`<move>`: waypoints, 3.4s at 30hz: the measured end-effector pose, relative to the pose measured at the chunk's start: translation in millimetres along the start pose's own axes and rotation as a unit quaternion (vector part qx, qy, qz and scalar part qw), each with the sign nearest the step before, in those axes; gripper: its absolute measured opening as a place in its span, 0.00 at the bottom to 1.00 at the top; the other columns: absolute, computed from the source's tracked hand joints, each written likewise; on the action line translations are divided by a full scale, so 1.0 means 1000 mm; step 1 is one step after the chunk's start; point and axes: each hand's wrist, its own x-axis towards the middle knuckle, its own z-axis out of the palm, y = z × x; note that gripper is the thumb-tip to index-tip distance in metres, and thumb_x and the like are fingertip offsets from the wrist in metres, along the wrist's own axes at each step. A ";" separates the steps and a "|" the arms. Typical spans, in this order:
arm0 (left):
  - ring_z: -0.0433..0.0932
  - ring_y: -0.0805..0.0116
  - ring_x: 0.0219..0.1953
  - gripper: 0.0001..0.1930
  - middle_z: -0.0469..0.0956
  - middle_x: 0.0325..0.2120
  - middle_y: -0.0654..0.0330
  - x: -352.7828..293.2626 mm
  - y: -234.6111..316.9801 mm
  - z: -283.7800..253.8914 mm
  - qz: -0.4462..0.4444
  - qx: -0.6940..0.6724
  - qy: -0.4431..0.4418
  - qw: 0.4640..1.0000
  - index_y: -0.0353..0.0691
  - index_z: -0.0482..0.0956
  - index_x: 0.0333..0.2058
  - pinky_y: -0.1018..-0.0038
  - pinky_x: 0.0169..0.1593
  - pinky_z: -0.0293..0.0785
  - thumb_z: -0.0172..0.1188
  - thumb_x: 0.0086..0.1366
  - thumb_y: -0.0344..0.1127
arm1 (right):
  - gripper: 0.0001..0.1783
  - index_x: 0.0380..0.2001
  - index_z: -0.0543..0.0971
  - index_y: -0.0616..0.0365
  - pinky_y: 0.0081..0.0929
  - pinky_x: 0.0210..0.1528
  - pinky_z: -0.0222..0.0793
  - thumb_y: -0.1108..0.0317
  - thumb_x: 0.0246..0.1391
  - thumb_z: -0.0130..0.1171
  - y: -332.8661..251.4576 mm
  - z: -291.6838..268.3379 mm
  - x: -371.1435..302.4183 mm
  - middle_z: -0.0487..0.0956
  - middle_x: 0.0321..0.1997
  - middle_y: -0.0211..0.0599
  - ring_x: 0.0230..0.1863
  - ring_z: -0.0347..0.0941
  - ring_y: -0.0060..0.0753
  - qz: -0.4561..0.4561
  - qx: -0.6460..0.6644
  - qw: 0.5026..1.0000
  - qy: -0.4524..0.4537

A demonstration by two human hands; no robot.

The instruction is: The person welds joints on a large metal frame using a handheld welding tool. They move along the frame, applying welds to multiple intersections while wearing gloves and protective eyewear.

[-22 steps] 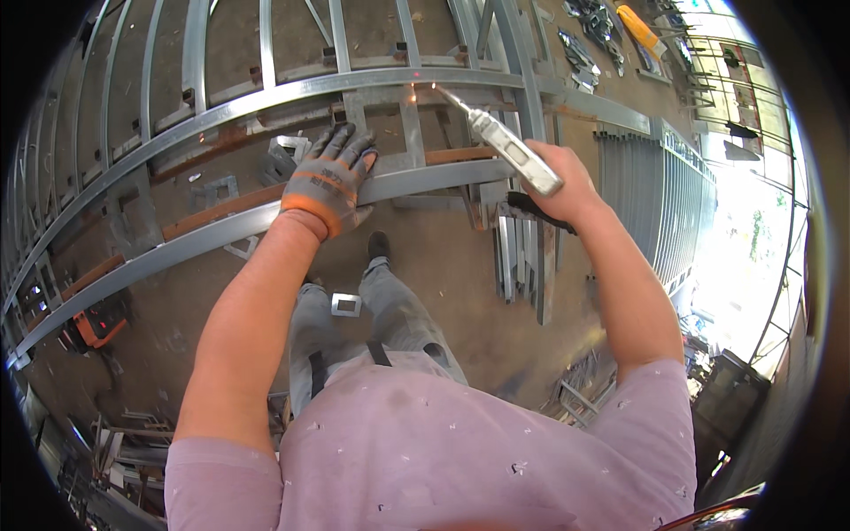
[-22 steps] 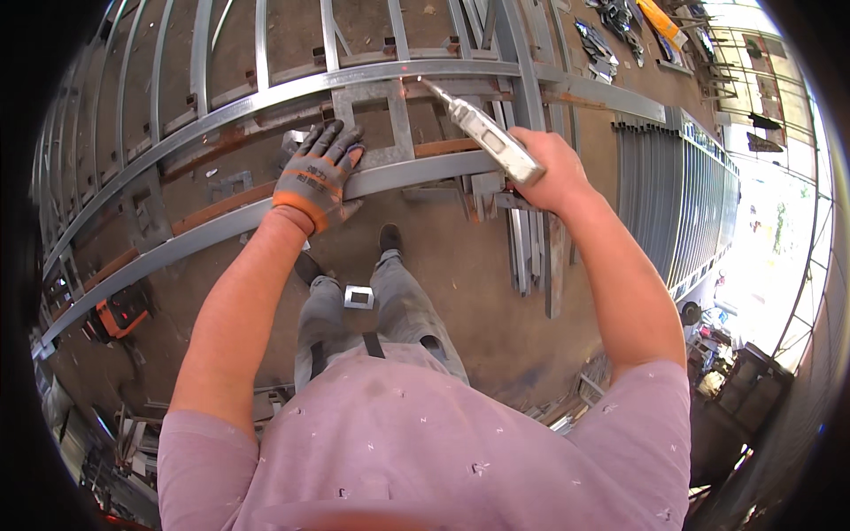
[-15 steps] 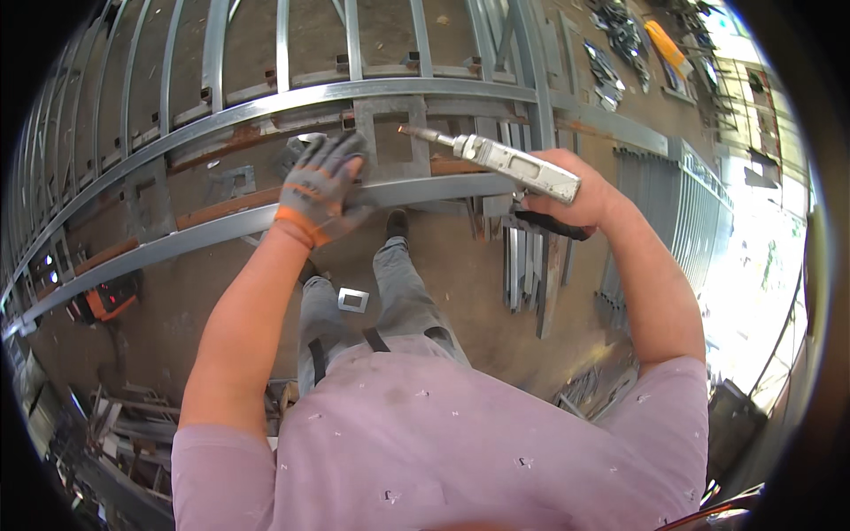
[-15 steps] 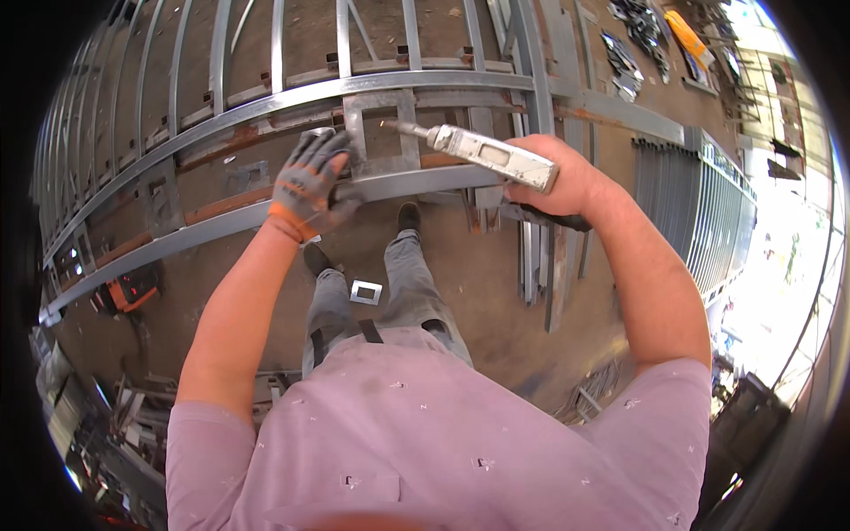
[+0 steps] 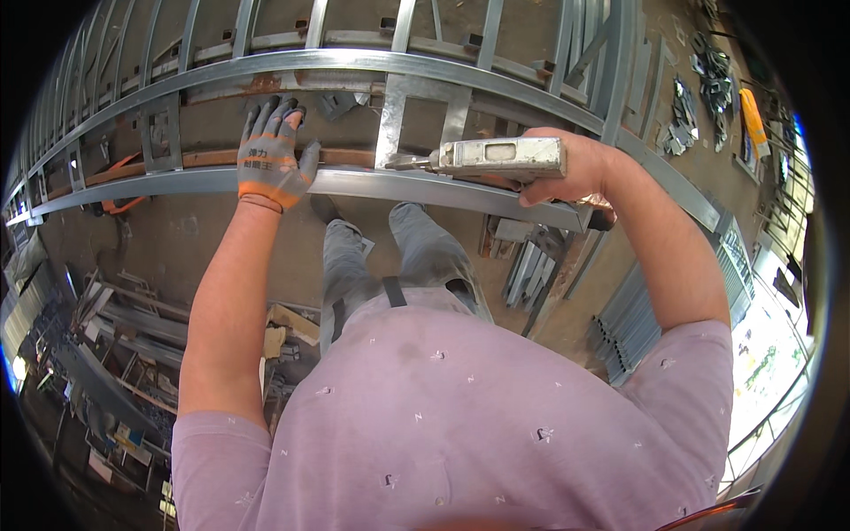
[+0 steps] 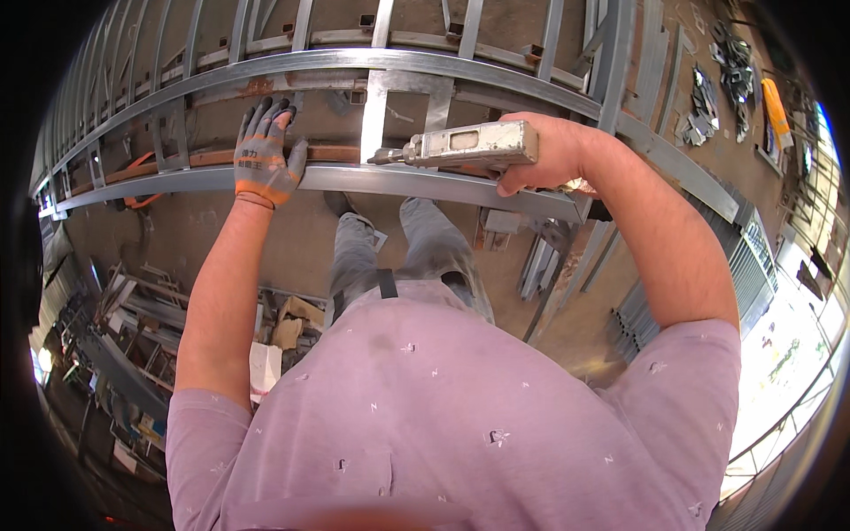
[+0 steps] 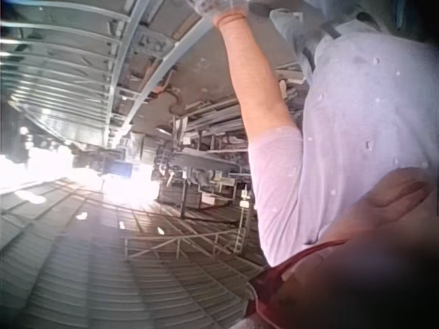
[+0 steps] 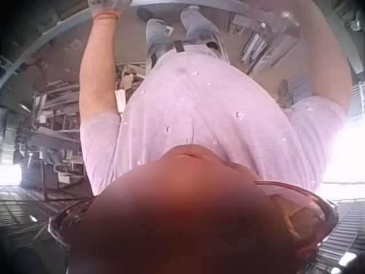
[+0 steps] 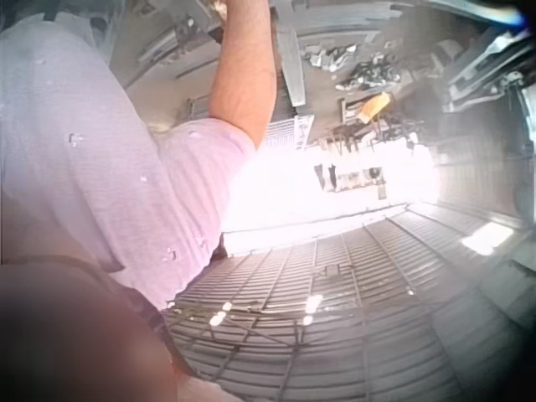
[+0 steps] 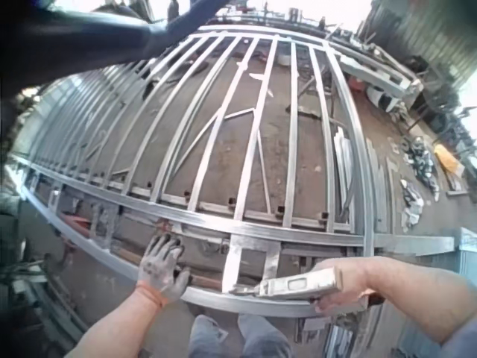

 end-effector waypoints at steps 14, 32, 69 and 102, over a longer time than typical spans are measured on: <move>0.74 0.42 0.72 0.27 0.80 0.65 0.50 0.000 0.001 -0.001 -0.003 -0.012 -0.008 1.000 0.41 0.79 0.62 0.45 0.79 0.63 0.69 0.67 0.40 | 0.37 0.58 0.81 0.55 0.39 0.63 0.79 0.64 0.44 0.85 -0.006 -0.014 0.032 0.88 0.52 0.42 0.56 0.85 0.43 0.014 -0.054 0.997 -0.049; 0.74 0.40 0.71 0.28 0.81 0.64 0.46 -0.002 -0.002 -0.003 0.009 -0.022 -0.004 1.000 0.41 0.79 0.64 0.44 0.79 0.63 0.65 0.64 0.35 | 0.35 0.59 0.81 0.56 0.34 0.43 0.85 0.71 0.46 0.80 -0.021 -0.015 0.030 0.89 0.43 0.39 0.36 0.86 0.32 0.031 -0.022 0.997 -0.067; 0.76 0.43 0.70 0.23 0.84 0.60 0.49 0.001 0.000 -0.005 0.021 -0.008 0.013 1.000 0.39 0.82 0.60 0.44 0.78 0.65 0.66 0.67 0.38 | 0.34 0.58 0.80 0.57 0.36 0.45 0.85 0.70 0.47 0.80 -0.003 -0.015 0.018 0.89 0.45 0.38 0.40 0.86 0.33 0.030 -0.005 0.997 -0.065; 0.79 0.41 0.67 0.20 0.83 0.62 0.49 -0.001 -0.004 -0.003 0.019 -0.020 0.024 0.999 0.40 0.81 0.59 0.44 0.77 0.66 0.63 0.70 0.36 | 0.30 0.55 0.86 0.57 0.34 0.36 0.85 0.78 0.45 0.79 0.032 -0.034 -0.026 0.88 0.39 0.36 0.35 0.85 0.32 0.061 0.032 0.995 -0.076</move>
